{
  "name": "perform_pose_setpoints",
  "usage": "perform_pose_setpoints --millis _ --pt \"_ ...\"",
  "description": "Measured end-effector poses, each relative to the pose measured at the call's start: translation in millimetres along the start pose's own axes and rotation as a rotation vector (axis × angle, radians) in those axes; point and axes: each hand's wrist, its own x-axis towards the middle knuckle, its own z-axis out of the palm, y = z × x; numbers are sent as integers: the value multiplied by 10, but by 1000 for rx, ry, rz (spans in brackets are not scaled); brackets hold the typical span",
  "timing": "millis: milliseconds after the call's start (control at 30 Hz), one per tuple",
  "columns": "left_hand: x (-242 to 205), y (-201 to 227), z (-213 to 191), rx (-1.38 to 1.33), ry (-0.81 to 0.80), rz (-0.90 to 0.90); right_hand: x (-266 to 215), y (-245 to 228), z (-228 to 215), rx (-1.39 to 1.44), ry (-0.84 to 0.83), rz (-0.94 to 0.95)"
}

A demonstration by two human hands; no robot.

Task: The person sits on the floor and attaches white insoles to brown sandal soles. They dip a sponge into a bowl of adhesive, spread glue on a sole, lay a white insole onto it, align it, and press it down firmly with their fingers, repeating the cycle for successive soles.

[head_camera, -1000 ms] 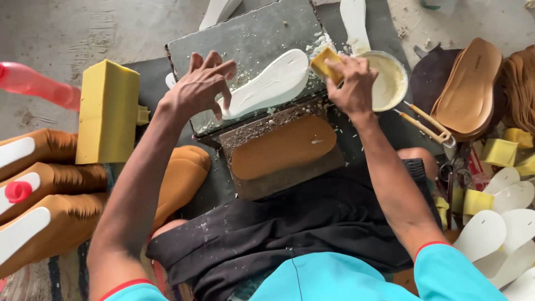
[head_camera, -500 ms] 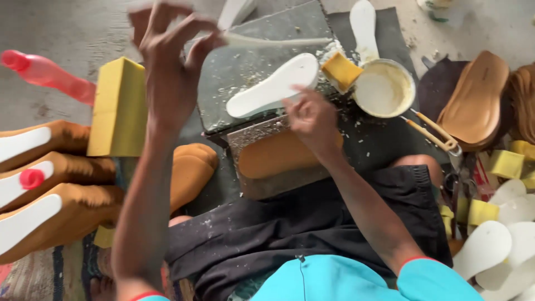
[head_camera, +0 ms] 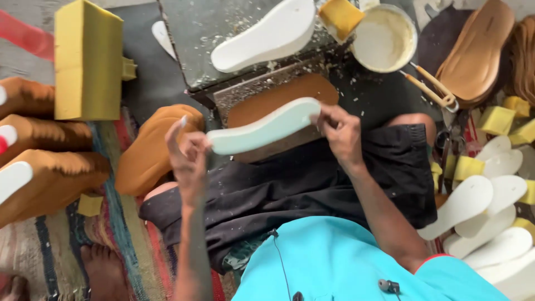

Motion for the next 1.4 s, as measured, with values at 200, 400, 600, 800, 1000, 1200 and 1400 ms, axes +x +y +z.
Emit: perform_pose_setpoints --millis 200,400,600,800,1000,1200,1400 --pt "-160 -712 405 69 -121 69 214 57 -341 -118 191 49" --pt "330 -659 454 -137 -103 -214 764 362 -544 -88 83 214" --pt "218 -981 446 -172 -186 -170 660 655 -498 -155 -19 85" --pt "316 -1236 474 43 -166 -301 546 669 -276 -435 81 82" --pt "318 -1450 414 -162 -210 -326 400 318 -81 -990 -28 -529" --pt "338 -1370 404 -84 -245 -282 360 113 28 -1158 -438 -127" --pt "370 -1282 399 43 -218 -311 402 347 58 -1361 -437 -376"
